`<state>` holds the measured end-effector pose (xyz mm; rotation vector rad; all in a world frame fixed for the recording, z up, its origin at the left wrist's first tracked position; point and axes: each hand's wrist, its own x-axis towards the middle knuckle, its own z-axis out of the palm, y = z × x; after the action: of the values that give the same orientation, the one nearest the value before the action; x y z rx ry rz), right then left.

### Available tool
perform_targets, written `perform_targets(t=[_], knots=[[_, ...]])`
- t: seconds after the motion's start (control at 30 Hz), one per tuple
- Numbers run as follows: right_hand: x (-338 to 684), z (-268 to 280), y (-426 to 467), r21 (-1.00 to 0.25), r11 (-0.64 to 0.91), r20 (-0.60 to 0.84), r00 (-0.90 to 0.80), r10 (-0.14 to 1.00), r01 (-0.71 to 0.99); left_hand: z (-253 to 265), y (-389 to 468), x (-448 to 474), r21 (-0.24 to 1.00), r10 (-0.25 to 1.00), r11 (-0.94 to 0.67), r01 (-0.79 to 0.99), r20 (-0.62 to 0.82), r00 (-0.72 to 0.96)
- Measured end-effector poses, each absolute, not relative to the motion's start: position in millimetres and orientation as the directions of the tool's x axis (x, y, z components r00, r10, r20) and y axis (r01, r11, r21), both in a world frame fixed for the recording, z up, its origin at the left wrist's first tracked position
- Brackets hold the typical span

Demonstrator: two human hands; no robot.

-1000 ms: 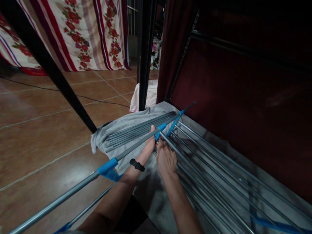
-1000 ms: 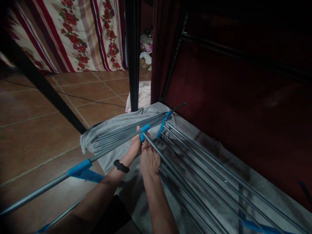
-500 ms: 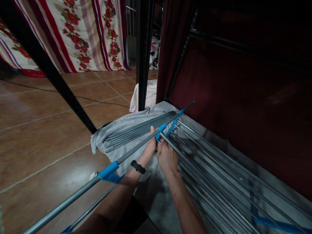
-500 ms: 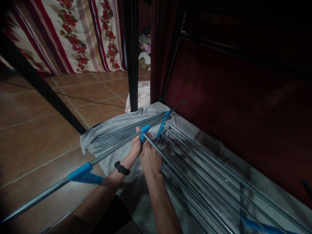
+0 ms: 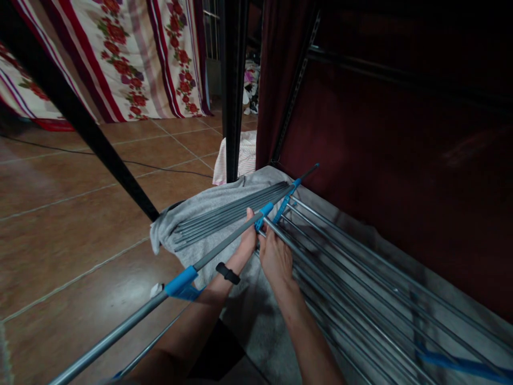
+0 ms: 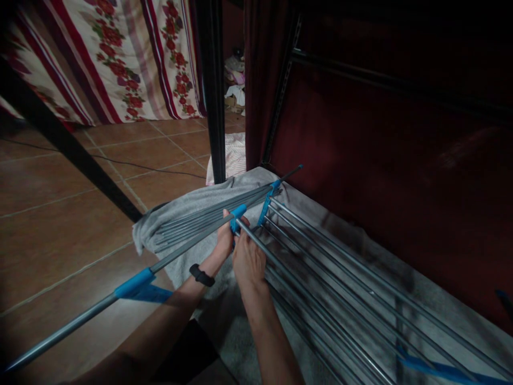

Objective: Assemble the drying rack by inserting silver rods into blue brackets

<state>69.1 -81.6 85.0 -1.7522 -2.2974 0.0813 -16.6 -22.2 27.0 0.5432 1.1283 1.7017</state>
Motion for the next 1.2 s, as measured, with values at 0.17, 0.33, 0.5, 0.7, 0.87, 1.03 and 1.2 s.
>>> perform_targets(t=[0.17,0.33,0.5,0.7,0.87,1.03,1.2], knots=[[83.5,61.8,-122.1,-0.110,0.451,0.359,-0.387,0.849,0.886,20.6,-28.4,-25.1,0.899,0.848,-0.224,-0.376,-0.009,-0.529],[108.4,18.6,-157.1,-0.072,0.368,0.252,-0.340,0.906,0.927,-3.3,-33.7,-26.8,0.916,0.835,-0.175,-0.362,-0.057,-0.547],[113.7,10.9,-141.3,-0.083,0.242,0.061,-0.237,0.970,0.967,-27.9,-36.0,-18.1,0.916,0.923,-0.063,-0.397,-0.098,-0.371],[112.0,22.4,-122.1,-0.091,0.252,-0.004,-0.253,0.967,0.964,-38.3,-25.8,-20.7,0.875,0.931,-0.006,-0.484,-0.171,-0.322],[114.0,22.2,-117.2,-0.094,0.246,-0.055,-0.252,0.966,0.965,-42.2,-23.5,-20.0,0.896,0.904,0.026,-0.444,-0.211,-0.373],[114.9,25.5,-116.0,-0.098,0.249,-0.052,-0.255,0.965,0.963,-44.8,-25.1,-17.3,0.921,0.892,0.000,-0.389,-0.176,-0.417],[117.7,26.8,-114.9,-0.122,0.251,-0.075,-0.261,0.962,0.960,-51.4,-27.8,-13.5,0.921,0.886,-0.081,-0.380,-0.109,-0.451]])
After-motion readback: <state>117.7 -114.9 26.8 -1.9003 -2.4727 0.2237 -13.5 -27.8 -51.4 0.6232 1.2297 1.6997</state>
